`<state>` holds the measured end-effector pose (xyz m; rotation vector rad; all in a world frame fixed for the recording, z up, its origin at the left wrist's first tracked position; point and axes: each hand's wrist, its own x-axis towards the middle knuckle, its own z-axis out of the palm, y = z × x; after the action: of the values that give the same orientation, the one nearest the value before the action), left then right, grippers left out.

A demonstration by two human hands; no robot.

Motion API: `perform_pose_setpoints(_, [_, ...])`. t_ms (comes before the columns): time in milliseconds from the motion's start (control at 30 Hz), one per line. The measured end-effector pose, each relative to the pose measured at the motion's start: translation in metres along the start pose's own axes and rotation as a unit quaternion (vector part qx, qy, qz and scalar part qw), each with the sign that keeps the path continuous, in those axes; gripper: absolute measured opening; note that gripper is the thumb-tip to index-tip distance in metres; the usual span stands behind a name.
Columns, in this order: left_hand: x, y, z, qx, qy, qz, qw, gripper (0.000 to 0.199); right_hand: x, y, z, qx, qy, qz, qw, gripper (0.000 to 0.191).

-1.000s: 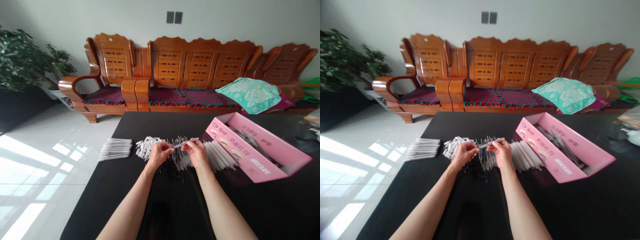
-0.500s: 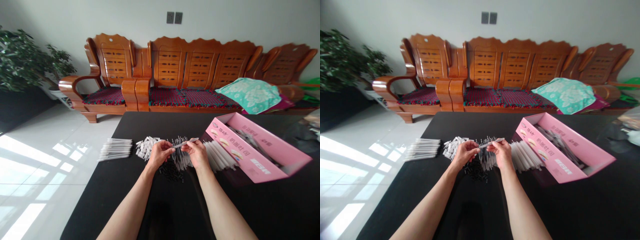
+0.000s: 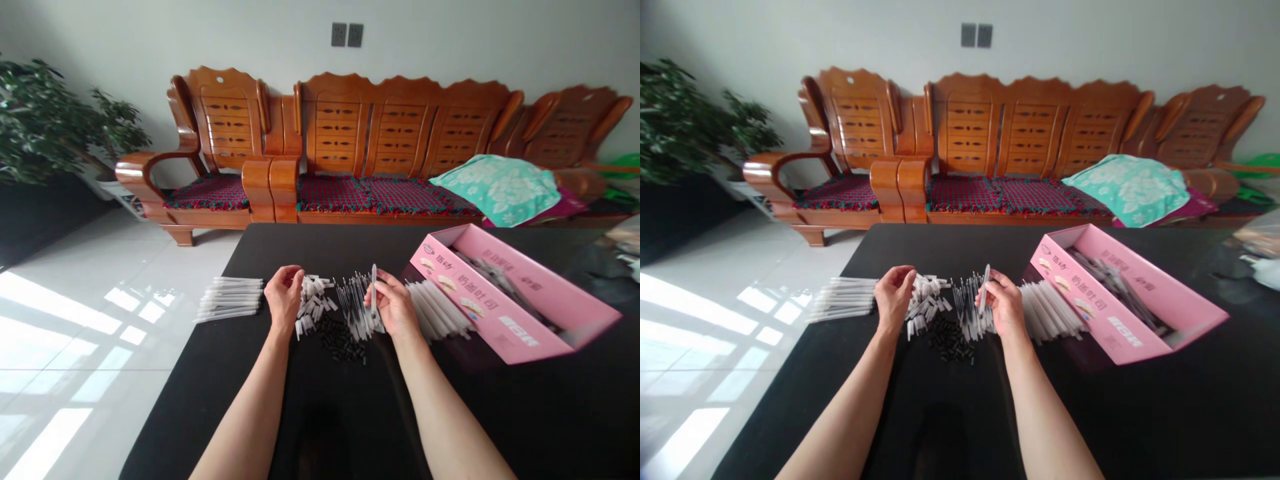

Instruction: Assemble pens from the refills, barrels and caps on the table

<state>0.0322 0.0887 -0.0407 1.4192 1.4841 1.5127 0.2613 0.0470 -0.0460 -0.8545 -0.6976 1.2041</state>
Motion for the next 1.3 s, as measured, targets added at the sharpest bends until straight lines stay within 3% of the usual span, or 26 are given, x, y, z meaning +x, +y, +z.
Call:
perform_pose_setpoints(100, [0.006,-0.006,-0.008,0.109,0.002,0.069,0.992,0.019,-0.002,-0.002,0.001,-0.015,-0.018,0.000,1.000,0.047])
perform_pose_setpoints(233, [0.000,-0.008,0.001,0.228,-0.089,0.179,0.953,0.021,-0.003,0.000,0.001,-0.018,-0.033,0.026,0.999,0.021])
perform_pose_setpoints(333, [-0.005,-0.010,0.013,0.289,-0.137,0.234,0.918,0.026,-0.003,0.002,0.000,-0.007,-0.044,0.041,0.998,0.021])
perform_pose_setpoints(500, [-0.005,-0.014,0.021,0.323,-0.180,0.251,0.895,0.027,-0.003,0.003,0.000,0.025,-0.070,0.047,0.996,0.025])
perform_pose_setpoints(733, [-0.008,-0.009,0.019,0.312,-0.167,0.245,0.903,0.020,-0.005,0.002,0.003,0.002,-0.080,0.040,0.996,0.022])
perform_pose_setpoints(833, [-0.009,-0.005,0.018,0.289,-0.160,0.232,0.915,0.015,-0.005,0.003,0.004,-0.017,-0.075,0.039,0.996,0.022])
perform_pose_setpoints(900, [-0.010,-0.002,0.017,0.232,-0.152,0.208,0.938,0.012,-0.005,0.004,0.004,-0.027,-0.068,0.040,0.997,0.022])
perform_pose_setpoints(1033, [-0.014,0.003,0.021,-0.009,-0.163,0.084,0.983,0.010,-0.004,0.005,0.003,-0.026,-0.046,0.024,0.998,0.020])
perform_pose_setpoints(1167, [-0.020,0.005,0.031,-0.231,-0.213,-0.067,0.947,0.024,-0.004,0.003,0.005,-0.009,-0.027,-0.008,1.000,0.017])
perform_pose_setpoints(1300, [-0.024,0.009,0.034,-0.282,-0.229,-0.108,0.925,0.026,-0.004,0.002,0.007,-0.014,-0.017,-0.020,1.000,0.018])
